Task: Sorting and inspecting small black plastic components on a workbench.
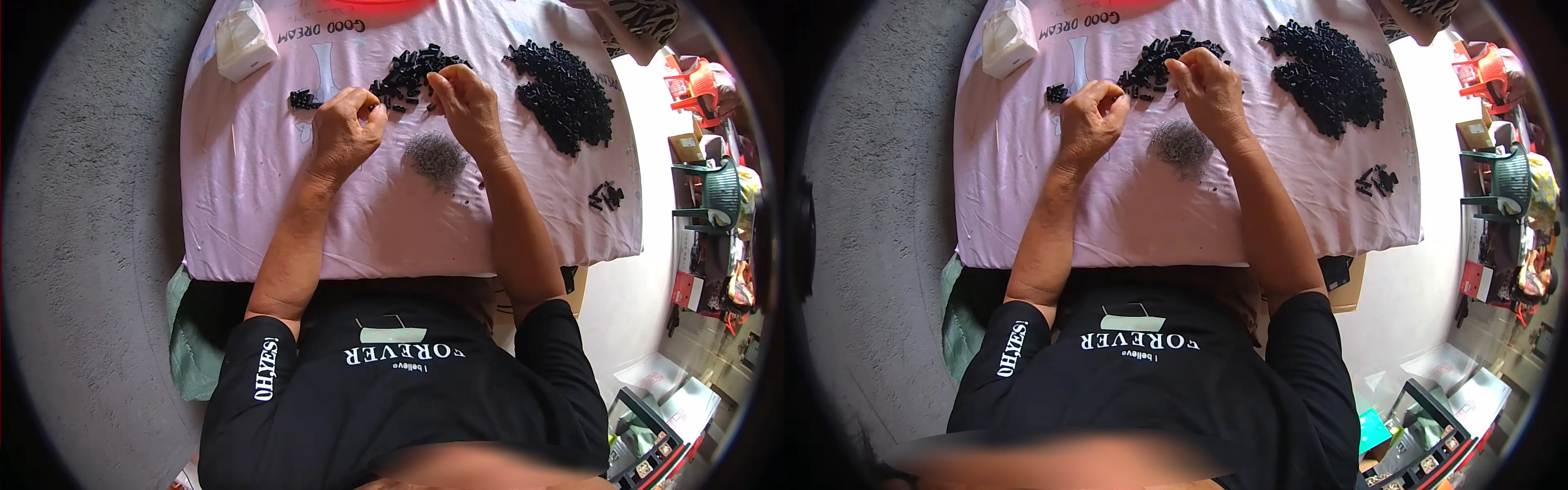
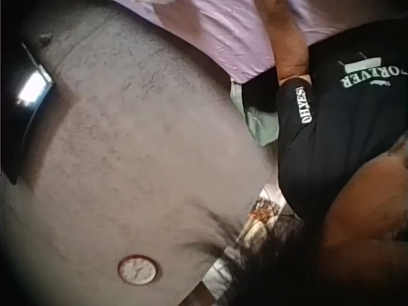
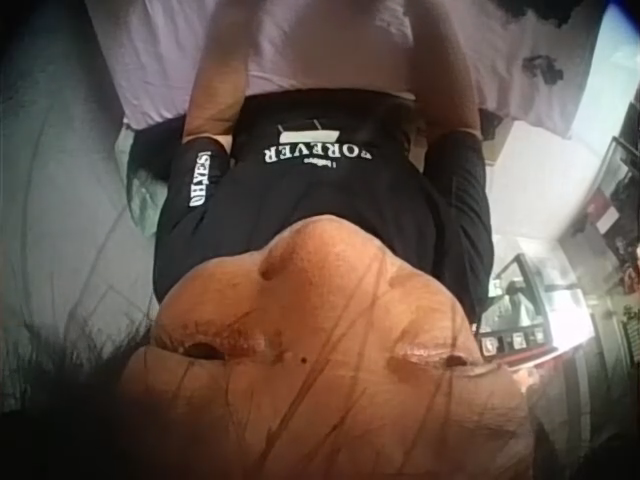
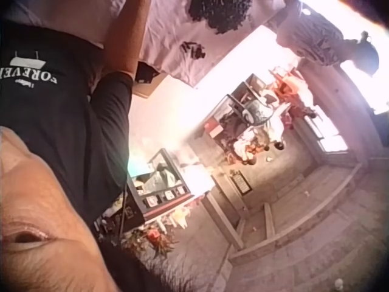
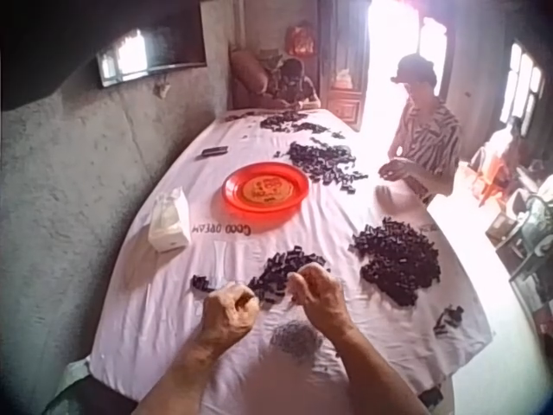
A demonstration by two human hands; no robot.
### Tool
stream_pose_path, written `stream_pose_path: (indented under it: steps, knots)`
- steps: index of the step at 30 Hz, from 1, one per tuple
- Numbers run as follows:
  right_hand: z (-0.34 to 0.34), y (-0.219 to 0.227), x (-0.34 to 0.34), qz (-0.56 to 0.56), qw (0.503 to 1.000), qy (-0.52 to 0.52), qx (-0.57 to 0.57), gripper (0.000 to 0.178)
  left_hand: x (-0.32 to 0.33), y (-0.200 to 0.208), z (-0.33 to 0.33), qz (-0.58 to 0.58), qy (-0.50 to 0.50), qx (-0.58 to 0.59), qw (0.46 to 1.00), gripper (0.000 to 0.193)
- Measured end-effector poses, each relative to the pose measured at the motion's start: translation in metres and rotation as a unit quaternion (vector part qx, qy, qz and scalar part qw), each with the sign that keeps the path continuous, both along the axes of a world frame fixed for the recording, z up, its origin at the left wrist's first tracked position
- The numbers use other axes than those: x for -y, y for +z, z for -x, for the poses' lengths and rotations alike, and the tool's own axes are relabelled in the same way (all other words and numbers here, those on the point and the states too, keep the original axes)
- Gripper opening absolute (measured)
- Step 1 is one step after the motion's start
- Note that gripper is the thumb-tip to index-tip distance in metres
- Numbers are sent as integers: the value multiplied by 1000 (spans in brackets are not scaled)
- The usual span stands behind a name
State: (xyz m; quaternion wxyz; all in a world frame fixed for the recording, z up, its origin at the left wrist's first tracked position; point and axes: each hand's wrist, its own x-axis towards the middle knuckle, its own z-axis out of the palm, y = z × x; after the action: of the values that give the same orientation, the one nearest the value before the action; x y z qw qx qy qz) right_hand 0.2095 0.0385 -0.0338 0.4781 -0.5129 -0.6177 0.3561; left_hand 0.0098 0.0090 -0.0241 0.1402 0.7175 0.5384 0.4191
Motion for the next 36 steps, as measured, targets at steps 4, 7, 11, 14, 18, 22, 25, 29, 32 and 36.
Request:
stream_pose_path:
  steps: [4, 7, 11, 14, 18, 22, 25, 29, 32, 36]
  knots:
    - [0, 0, -1, 10, 1000, 5, -6, 16, -1, -5, 5, -15, 4, -67, 998, 8]
    - [1, -1, -1, -19, 999, -13, -47, 18, 0, -5, 3, -38, -1, -96, 995, 10]
    - [-1, 0, -2, 3, 995, -15, -100, 16, -2, 2, 3, -57, -24, -59, 996, 8]
    - [-3, 3, -1, 21, 989, -2, -146, 15, 1, 7, 3, 12, -129, 37, 991, 7]
    - [-3, 8, -1, 40, 980, 10, -192, 13, 3, 6, 6, 36, -238, 5, 971, 8]
    - [-5, 5, -2, 26, 980, 17, -195, 12, 5, 5, 2, -13, -250, -63, 966, 10]
    - [-4, 5, -2, 31, 983, 15, -183, 12, 6, 3, 0, -13, -243, -89, 966, 7]
    - [-2, 5, 0, 39, 980, 19, -193, 11, 7, 3, -1, -2, -229, -116, 966, 4]
    - [-3, 4, -1, 33, 982, 26, -186, 10, 6, 2, -1, -5, -228, -104, 968, 5]
    - [1, 6, 1, 32, 983, 24, -178, 9, 7, 1, -3, -10, -225, -107, 969, 6]
